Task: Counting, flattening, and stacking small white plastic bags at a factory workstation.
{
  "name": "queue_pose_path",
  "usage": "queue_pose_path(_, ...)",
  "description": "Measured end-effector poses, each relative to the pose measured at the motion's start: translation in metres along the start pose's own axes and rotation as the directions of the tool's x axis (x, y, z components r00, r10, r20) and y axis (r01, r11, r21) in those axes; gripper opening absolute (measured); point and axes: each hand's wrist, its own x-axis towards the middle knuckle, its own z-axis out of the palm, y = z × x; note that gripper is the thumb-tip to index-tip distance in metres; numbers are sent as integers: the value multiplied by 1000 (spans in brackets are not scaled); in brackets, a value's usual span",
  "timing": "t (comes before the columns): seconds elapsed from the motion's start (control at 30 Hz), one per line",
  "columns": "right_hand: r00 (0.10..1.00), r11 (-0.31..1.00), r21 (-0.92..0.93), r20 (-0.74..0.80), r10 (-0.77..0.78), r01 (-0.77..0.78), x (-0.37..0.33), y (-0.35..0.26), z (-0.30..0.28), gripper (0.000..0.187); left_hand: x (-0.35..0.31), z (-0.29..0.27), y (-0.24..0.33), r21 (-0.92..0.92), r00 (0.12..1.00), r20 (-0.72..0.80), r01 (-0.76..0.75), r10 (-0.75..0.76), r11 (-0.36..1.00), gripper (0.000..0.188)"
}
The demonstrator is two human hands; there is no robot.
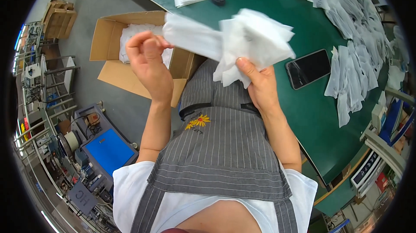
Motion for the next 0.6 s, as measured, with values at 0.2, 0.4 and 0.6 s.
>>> queue_pose_path(0.2, 999, 993, 113, -2, -45, 44, -12, -2, -13, 30, -15, 29, 7, -262, 868, 362, 444, -339, 857, 38)
queue_pose_path(0.4, 995, 992, 92, -56, -79, 84, -18, -18, -18, 38, -17, 48, 5, 82, 961, 246, 113, -130, 990, 8)
queue_pose_path(0.6, 984, 973, -147, 67, -168, 176, -1, -45, -7, 36, -24, 56, 20, 383, 863, 502, -155, -64, 911, 11)
